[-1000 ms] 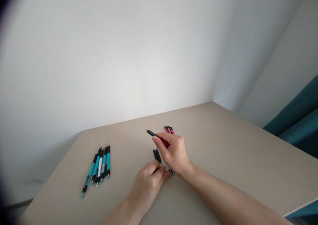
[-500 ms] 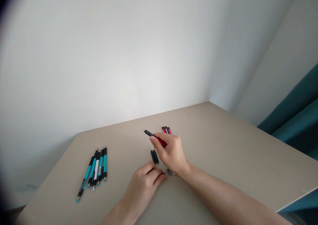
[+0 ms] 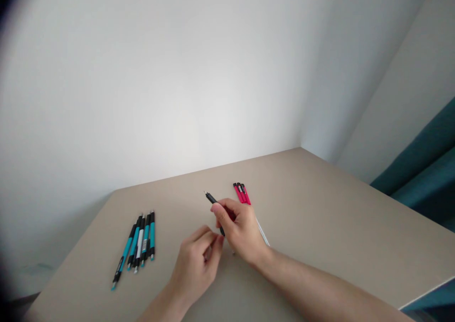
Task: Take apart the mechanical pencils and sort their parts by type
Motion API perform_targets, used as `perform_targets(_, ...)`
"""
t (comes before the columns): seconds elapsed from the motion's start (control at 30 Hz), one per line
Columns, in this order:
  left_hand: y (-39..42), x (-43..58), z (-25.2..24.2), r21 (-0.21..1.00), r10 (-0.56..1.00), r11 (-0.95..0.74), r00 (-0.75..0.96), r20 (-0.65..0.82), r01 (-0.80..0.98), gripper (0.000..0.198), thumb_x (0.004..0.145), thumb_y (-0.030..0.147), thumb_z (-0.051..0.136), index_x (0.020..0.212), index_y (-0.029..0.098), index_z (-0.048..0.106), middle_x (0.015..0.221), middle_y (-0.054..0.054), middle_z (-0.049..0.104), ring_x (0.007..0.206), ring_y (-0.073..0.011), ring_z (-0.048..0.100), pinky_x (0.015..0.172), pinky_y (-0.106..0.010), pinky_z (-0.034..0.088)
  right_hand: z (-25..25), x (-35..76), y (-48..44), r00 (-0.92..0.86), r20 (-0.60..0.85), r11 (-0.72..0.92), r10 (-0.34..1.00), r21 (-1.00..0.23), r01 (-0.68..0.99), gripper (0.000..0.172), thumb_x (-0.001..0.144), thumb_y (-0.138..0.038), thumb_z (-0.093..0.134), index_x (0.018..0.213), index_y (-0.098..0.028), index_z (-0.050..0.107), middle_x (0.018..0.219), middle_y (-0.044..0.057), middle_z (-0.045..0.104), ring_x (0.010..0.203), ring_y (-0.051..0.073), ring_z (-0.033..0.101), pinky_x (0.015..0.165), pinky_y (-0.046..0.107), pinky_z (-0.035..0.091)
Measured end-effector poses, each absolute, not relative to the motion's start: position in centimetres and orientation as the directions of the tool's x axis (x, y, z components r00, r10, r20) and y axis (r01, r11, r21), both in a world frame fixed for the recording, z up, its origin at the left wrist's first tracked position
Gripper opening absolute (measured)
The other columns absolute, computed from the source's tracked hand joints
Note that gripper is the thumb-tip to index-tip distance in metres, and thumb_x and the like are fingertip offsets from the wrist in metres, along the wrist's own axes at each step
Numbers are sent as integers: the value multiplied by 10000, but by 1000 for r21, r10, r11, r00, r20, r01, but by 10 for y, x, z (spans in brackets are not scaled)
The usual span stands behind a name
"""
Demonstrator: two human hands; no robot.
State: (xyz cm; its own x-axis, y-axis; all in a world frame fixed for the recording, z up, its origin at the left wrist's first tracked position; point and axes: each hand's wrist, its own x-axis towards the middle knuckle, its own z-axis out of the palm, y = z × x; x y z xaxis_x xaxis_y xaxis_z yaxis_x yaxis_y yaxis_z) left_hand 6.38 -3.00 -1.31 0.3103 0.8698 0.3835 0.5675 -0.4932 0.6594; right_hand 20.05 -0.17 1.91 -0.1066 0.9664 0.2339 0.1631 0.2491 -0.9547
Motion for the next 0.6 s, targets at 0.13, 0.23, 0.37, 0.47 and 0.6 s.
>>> perform_targets(0.13,-27,30,-6,964,978,-205,59,198,170,262,902,330,468,847,151,650,640,-9,530,599,-127,476,540,-235,334,9,175,-23,-366,-152,-222,918,-963,-156,470,806,-627,476,770,-163,540,460,-63,454,327,45,291,321,178,200)
perform_targets(0.23,-25,18,-8,983,993,1,116,21,-182,313,864,397,509,815,129,663,568,-2,515,546,-118,443,513,-229,332,2,160,-36,-478,-278,-430,833,-870,-243,486,739,-661,537,761,-177,503,466,-68,478,301,34,286,284,156,217)
perform_targets(0.37,-23,21,-7,941,959,218,237,-158,-258,269,795,362,618,717,109,662,519,11,490,483,-86,423,471,-204,319,-7,150,-40,-497,-311,-522,810,-768,-371,474,728,-647,565,744,-182,476,463,-68,475,308,30,288,281,144,248)
perform_targets(0.47,-21,23,-5,931,945,266,257,-201,-251,276,776,370,640,681,111,643,492,19,483,416,-73,436,415,-190,320,-16,145,-41,-485,-296,-530,823,-707,-468,428,734,-587,584,735,-168,496,482,-47,494,323,35,312,294,154,264)
perform_targets(0.6,-23,19,-8,902,929,327,273,-251,-281,304,777,435,635,735,135,612,415,74,404,280,-69,406,292,-172,293,-24,136,-45,-516,-251,-543,819,-630,-556,370,708,-497,625,748,-139,540,540,-9,536,370,52,383,337,177,316)
